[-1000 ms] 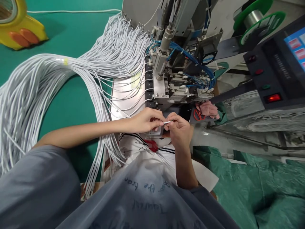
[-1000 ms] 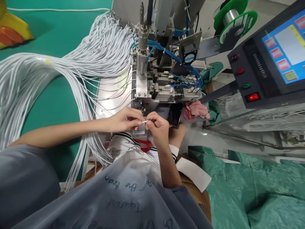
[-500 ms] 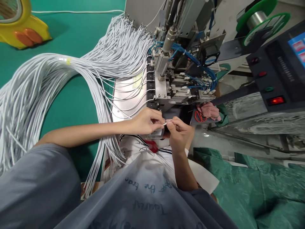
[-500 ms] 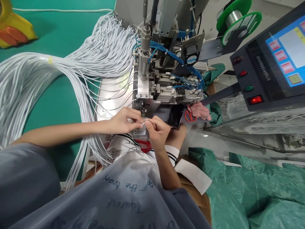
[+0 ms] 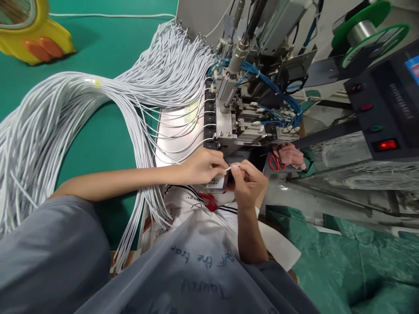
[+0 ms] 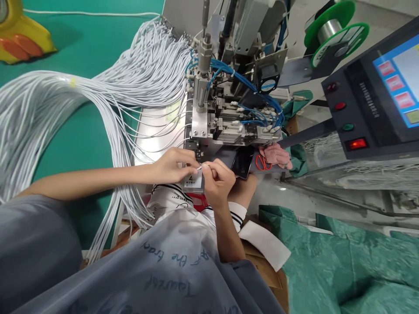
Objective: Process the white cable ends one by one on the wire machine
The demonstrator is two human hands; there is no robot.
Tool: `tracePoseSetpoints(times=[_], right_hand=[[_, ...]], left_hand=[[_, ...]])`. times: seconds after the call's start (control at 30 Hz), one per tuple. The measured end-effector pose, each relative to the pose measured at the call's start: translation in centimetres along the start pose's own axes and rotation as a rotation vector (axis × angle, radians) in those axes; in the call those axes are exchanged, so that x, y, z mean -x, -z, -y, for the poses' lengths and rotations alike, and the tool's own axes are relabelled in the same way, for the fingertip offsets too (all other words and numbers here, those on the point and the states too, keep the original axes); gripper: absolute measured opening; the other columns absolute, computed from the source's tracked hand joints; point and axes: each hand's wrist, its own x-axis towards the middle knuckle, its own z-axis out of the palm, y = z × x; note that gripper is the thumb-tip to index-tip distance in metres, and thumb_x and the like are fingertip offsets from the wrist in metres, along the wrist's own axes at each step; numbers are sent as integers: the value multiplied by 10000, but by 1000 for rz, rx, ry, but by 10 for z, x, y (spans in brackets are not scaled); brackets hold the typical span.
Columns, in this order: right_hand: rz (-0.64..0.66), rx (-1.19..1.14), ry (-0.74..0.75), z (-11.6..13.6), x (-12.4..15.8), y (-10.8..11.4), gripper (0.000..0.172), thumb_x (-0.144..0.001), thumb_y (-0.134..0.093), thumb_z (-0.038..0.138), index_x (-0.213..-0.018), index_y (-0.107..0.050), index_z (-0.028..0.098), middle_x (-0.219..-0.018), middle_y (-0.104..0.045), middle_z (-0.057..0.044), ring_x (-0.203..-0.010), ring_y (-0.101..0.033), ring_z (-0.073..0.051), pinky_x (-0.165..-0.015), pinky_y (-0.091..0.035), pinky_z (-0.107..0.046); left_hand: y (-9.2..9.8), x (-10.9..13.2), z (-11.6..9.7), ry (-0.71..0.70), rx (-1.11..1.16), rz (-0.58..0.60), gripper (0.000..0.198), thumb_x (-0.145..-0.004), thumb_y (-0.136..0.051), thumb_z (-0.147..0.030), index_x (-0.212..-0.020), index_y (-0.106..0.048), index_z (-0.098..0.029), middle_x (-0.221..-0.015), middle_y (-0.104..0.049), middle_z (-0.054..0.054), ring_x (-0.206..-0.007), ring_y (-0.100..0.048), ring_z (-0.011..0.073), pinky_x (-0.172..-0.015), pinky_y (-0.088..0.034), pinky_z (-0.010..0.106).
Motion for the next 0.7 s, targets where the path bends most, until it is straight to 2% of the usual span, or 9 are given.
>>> tracePoseSetpoints(times=[0.07, 0.1, 0.23, 0.33, 0.43, 0.53, 0.7], right_hand=[[-64, -71, -49, -7, 3, -8, 230, -817, -567, 276, -623, -614, 162, -561, -396, 32, -515, -359, -91, -481, -279, -251], [-72, -91, -75, -12, 3, -10, 228, -819, -565, 281, -632, -616, 161, -580, -428, 25, -529, -384, -94, -492, -301, -250], [-14, -81, -149, -40, -8, -13, 159, -813, -554, 265, -760, -665, 165, -722, -593, -19, -676, -540, -137, -626, -423, -268], [45, -97, -221, -60, -19, -14, 163, -785, -574, 288, -825, -672, 163, -813, -658, -46, -764, -596, -166, -713, -465, -293], [72, -141, -292, -73, -25, -19, 179, -743, -610, 328, -780, -650, 158, -755, -655, -36, -702, -587, -159, -678, -473, -291], [89, -207, -352, -80, -28, -25, 184, -716, -623, 341, -721, -621, 157, -662, -609, -12, -616, -541, -135, -612, -450, -272], [172, -268, -421, -84, -33, -25, 180, -710, -626, 348, -697, -595, 171, -569, -511, 31, -529, -448, -102, -530, -381, -243]], left_hand=[[1, -1, -1, 28, 76, 36, 212, -890, -498, -209, -861, -692, -128, -672, -574, 15, -629, -546, 89, -597, -425, 183], [3, -3, 1, 22, 35, 74, 226, -898, -484, -212, -881, -690, -121, -693, -578, 24, -637, -549, 94, -601, -426, 191], [11, -9, 15, 46, -364, 254, 283, -907, -392, -164, -973, -657, -88, -880, -581, 93, -614, -537, 109, -562, -399, 237], [12, -12, 27, 112, -519, 352, 290, -896, -363, -115, -991, -635, -82, -944, -570, 113, -594, -535, 108, -552, -394, 248], [10, -14, 32, 121, -557, 409, 273, -892, -369, -106, -979, -627, -87, -965, -566, 118, -596, -541, 107, -556, -401, 247], [8, -13, 32, 121, -570, 418, 269, -902, -375, -122, -964, -634, -82, -952, -564, 118, -592, -549, 104, -557, -410, 245], [8, -12, 34, 62, -562, 380, 324, -883, -421, -104, -1154, -597, -125, -899, -559, 90, -603, -568, 111, -544, -412, 236]])
